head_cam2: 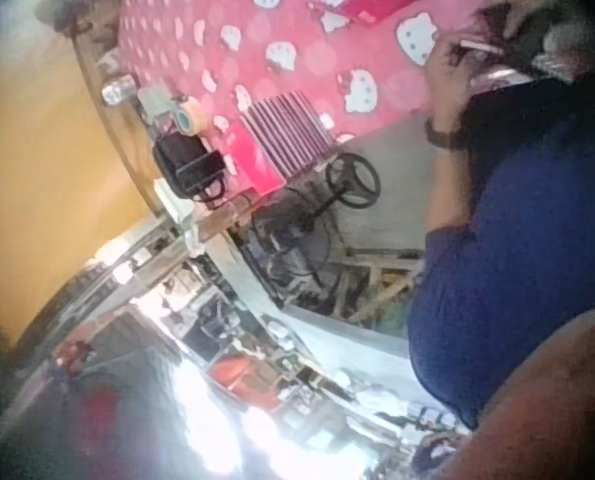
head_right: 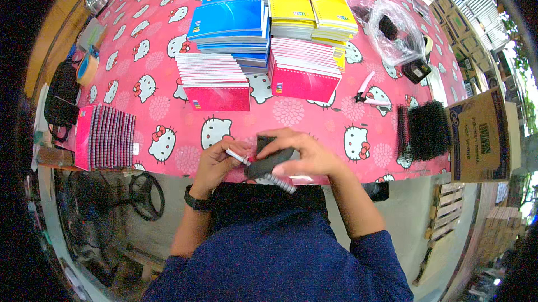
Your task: The person threads wire spiral bindings through the holes of pink notebooks using a manual binding tool and places the finished notebooks in a stack.
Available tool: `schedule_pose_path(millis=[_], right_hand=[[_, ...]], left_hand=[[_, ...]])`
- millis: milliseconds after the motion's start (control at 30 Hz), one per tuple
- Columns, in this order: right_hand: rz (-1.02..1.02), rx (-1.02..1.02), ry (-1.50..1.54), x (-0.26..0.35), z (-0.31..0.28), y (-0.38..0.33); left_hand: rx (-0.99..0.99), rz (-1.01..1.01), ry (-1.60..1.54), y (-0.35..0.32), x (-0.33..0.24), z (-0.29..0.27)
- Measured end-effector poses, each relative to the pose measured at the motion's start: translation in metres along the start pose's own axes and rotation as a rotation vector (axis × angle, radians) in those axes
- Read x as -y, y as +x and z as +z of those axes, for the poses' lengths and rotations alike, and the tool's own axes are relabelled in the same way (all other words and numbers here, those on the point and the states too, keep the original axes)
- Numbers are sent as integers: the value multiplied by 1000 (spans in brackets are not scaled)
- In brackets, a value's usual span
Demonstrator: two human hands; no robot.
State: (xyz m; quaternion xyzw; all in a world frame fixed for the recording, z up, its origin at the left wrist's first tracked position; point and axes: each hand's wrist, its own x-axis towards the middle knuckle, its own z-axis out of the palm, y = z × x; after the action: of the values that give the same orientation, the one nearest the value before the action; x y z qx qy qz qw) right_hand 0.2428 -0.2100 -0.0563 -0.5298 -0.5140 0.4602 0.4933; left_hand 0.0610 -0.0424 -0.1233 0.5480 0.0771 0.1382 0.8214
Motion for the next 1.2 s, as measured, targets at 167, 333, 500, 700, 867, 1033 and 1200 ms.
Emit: schedule_pose_path(millis=[167, 333, 500, 700, 867, 1033, 1200], right_hand=[[-70, 86, 108, 10, 5, 10], [81, -43, 147, 12, 13, 12], [167, -107, 27, 1, 9, 14], [52, -42, 253, -2, 12, 11], [48, -261, 95, 6, 1, 11], [231, -394, -1171, 4, -27, -7], [-77, -469, -825, 35, 30, 12]], left_hand=[[17, 85, 46, 1, 3, -3], [16, 119, 48, 2, 6, -6], [-101, 42, -119, 4, 8, -2], [-62, 33, -107, 3, 8, -4], [-80, 61, -99, 3, 10, -5], [-218, -27, -31, 6, -10, 17], [-185, 50, 12, 7, -19, 30]])
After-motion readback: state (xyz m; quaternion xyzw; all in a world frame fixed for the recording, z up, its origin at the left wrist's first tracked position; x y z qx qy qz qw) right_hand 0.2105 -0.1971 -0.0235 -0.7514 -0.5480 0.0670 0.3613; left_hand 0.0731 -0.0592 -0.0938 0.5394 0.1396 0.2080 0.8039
